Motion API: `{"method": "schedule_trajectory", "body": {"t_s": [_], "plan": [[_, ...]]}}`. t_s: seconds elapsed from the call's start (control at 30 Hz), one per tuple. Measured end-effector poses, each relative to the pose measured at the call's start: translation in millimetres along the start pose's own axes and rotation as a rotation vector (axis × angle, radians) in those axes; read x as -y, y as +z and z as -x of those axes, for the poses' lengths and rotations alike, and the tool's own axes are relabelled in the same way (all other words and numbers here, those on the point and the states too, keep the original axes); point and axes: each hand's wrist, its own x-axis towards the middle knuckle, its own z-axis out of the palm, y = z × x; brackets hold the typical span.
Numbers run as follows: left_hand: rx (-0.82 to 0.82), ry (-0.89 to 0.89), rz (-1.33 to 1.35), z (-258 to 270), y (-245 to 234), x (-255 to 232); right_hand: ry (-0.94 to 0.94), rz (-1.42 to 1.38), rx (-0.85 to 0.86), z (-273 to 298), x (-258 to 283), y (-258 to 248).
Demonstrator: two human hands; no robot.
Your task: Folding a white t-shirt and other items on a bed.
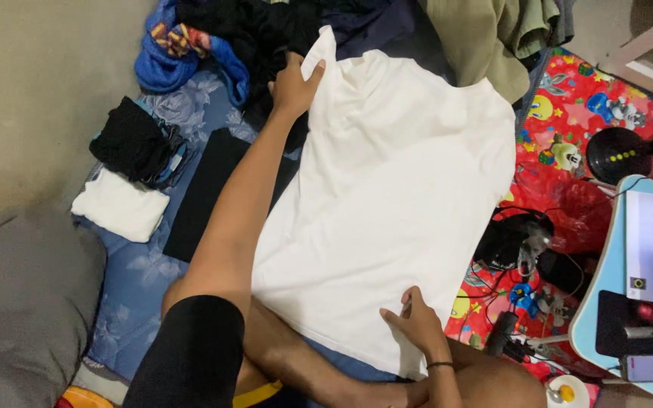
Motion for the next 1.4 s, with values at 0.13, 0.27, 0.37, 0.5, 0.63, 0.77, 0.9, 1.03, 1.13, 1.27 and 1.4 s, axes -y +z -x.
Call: {"method": "schedule_trajectory", "body": {"t_s": [0.13, 0.27, 0.37, 0.5, 0.63, 0.77, 0.9, 1.03, 1.13, 1.27, 1.4], "plan": [[0.295, -0.107, -0.185, -12, 23, 18, 0.020, -0.024, -0.002, 0, 4, -6], [-0.089, -0.037, 0.080, -4, -10, 14, 0.037, 0.028, 0.009, -3, 1, -5], [-0.374, 0.098, 0.179, -7, -21, 57, 0.072, 0.037, 0.047, -13, -4, -4], [-0.090, -0.433, 0.397, -16, 3, 137, 0.075, 0.001, 0.043, -7, -1, -3], [0.139, -0.606, 0.395, -20, -6, 95, 0.081, 0.007, 0.031, -6, 0, -4], [0.003, -0.445, 0.629, -40, -8, 70, 0.108, 0.006, 0.034, -4, 4, -4], [0.313, -0.312, 0.464, -61, 13, 103, 0.099, 0.017, 0.036, -5, 2, -4], [-0.178, 0.104, 0.448, -82, 18, 143, 0.093, 0.006, 0.044, -9, 0, -6], [-0.370, -0.141, 0.358, -79, 10, 168, 0.036, 0.000, 0.010, -11, -5, -3], [-0.386, -0.383, 0.253, -9, -22, 140, 0.089, 0.001, 0.057, -10, -6, -1], [-0.324, 0.045, -0.203, 114, -62, 109, 0.018, 0.003, 0.014, -24, -18, 3]]}}
